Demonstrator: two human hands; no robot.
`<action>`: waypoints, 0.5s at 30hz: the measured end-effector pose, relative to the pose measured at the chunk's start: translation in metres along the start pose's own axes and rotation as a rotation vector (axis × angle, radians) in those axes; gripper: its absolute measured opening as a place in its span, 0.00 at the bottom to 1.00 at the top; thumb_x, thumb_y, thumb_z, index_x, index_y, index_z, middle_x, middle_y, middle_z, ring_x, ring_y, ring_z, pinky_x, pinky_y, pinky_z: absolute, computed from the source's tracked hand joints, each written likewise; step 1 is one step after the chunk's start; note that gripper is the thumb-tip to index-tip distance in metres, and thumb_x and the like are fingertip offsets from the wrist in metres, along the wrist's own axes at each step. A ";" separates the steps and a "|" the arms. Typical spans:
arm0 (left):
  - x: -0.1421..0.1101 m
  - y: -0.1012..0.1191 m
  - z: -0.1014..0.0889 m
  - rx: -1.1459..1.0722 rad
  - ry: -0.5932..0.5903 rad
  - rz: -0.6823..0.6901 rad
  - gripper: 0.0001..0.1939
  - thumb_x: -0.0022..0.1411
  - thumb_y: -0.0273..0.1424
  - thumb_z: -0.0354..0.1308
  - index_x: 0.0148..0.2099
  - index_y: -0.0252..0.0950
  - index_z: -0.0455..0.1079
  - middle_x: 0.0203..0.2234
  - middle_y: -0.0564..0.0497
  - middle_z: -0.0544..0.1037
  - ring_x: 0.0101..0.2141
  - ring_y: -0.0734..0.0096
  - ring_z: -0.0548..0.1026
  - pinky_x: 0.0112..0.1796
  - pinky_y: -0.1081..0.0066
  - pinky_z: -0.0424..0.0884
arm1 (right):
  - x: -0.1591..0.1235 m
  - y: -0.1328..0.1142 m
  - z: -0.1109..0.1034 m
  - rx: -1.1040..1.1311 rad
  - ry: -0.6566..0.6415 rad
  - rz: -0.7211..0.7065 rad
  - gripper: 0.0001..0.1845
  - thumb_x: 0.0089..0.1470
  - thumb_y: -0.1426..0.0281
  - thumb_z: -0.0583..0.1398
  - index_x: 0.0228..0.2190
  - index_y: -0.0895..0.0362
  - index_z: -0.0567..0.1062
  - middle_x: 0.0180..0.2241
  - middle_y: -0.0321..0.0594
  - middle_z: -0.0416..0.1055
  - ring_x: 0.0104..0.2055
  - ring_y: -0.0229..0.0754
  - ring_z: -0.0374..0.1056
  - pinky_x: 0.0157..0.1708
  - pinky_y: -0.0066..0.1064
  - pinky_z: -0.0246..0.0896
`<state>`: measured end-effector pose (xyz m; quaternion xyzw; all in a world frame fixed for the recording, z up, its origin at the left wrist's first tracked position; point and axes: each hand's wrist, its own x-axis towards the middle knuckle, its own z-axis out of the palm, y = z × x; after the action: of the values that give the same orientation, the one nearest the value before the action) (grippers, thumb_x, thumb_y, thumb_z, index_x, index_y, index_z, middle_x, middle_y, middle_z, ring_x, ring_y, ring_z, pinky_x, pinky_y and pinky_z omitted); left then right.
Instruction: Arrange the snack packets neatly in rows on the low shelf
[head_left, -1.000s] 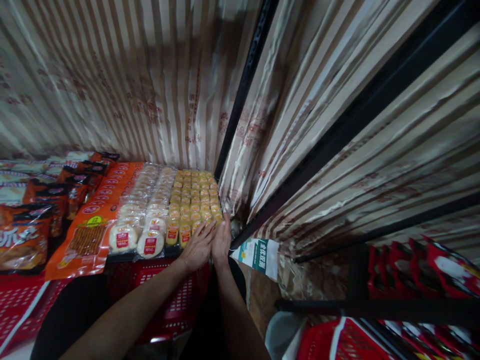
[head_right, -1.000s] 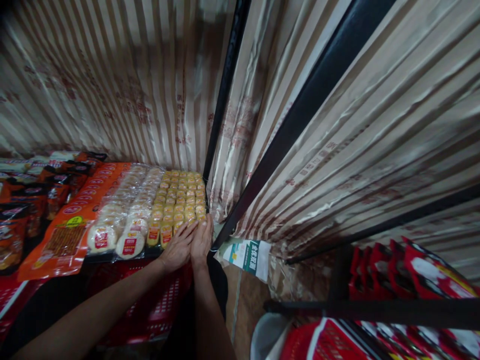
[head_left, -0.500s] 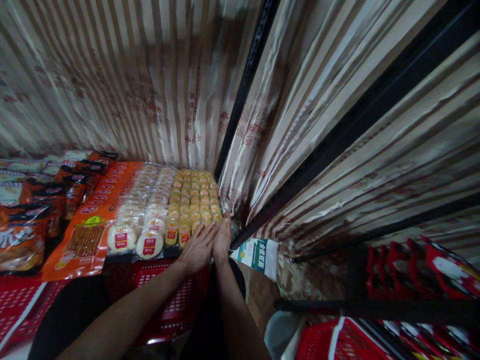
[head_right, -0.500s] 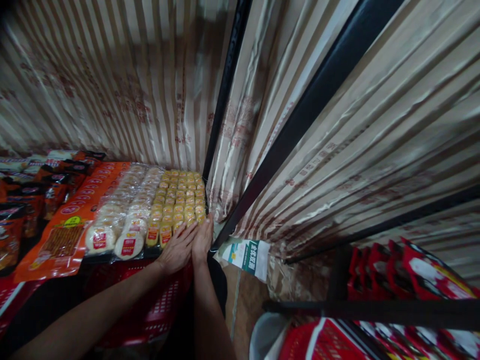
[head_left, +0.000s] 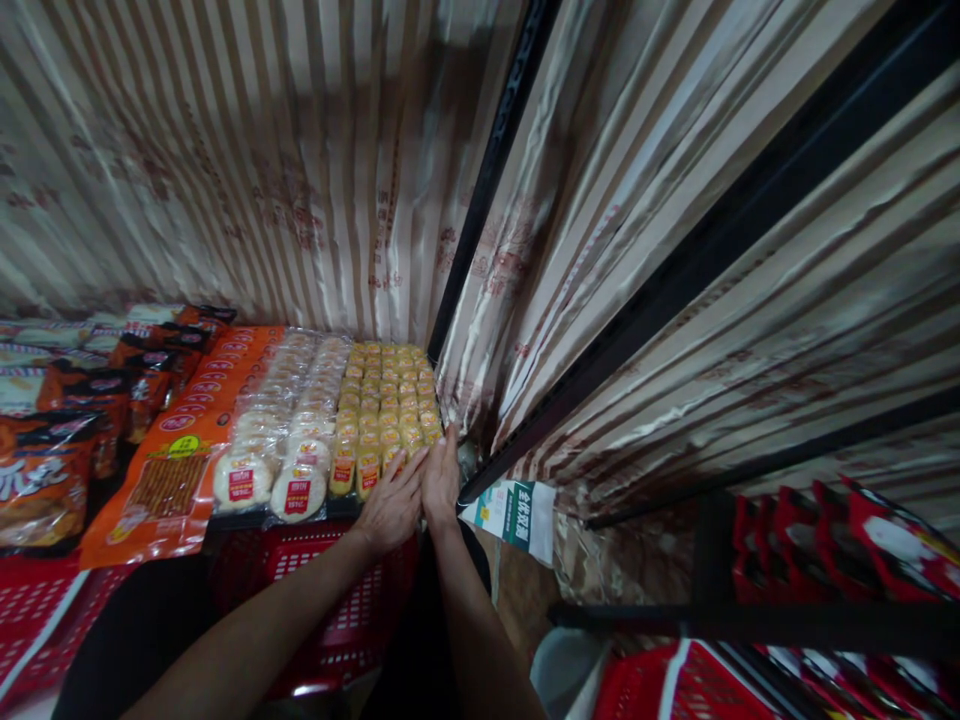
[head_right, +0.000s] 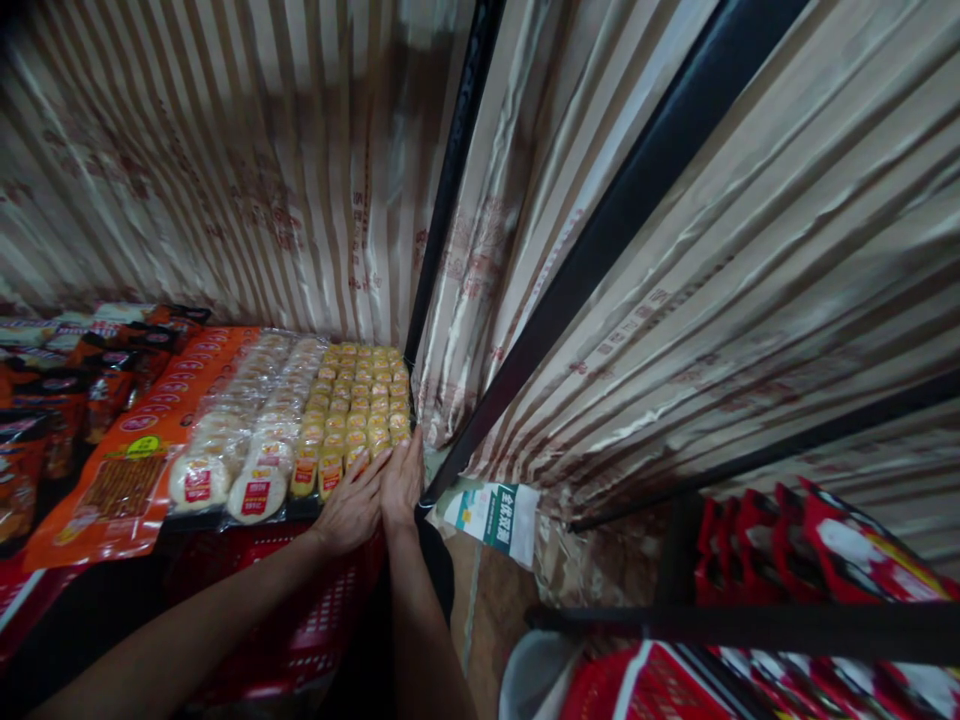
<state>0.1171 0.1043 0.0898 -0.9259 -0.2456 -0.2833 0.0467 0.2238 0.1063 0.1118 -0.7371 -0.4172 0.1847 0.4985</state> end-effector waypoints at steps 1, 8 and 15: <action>-0.001 0.000 0.001 0.003 -0.001 0.004 0.25 0.64 0.30 0.43 0.63 0.34 0.52 0.59 0.45 0.61 0.61 0.59 0.51 0.59 0.53 0.48 | 0.000 0.000 0.001 -0.010 0.006 0.001 0.38 0.58 0.53 0.37 0.59 0.66 0.53 0.61 0.52 0.49 0.64 0.46 0.43 0.61 0.41 0.37; 0.001 0.003 0.003 -0.004 0.010 -0.027 0.25 0.63 0.29 0.42 0.62 0.30 0.52 0.59 0.42 0.61 0.60 0.60 0.54 0.59 0.54 0.51 | 0.002 0.004 0.002 0.023 -0.014 -0.001 0.34 0.59 0.54 0.38 0.59 0.62 0.56 0.60 0.49 0.52 0.63 0.45 0.45 0.60 0.42 0.39; -0.005 0.005 -0.005 -0.004 0.038 0.002 0.26 0.63 0.29 0.42 0.63 0.30 0.50 0.59 0.43 0.60 0.61 0.59 0.53 0.59 0.54 0.50 | -0.006 0.004 0.003 -0.010 0.056 -0.075 0.33 0.59 0.57 0.40 0.59 0.64 0.54 0.61 0.51 0.51 0.63 0.45 0.45 0.60 0.42 0.39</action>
<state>0.1133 0.0971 0.0920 -0.9207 -0.2430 -0.3013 0.0501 0.2199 0.1026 0.1065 -0.7284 -0.4315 0.1430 0.5127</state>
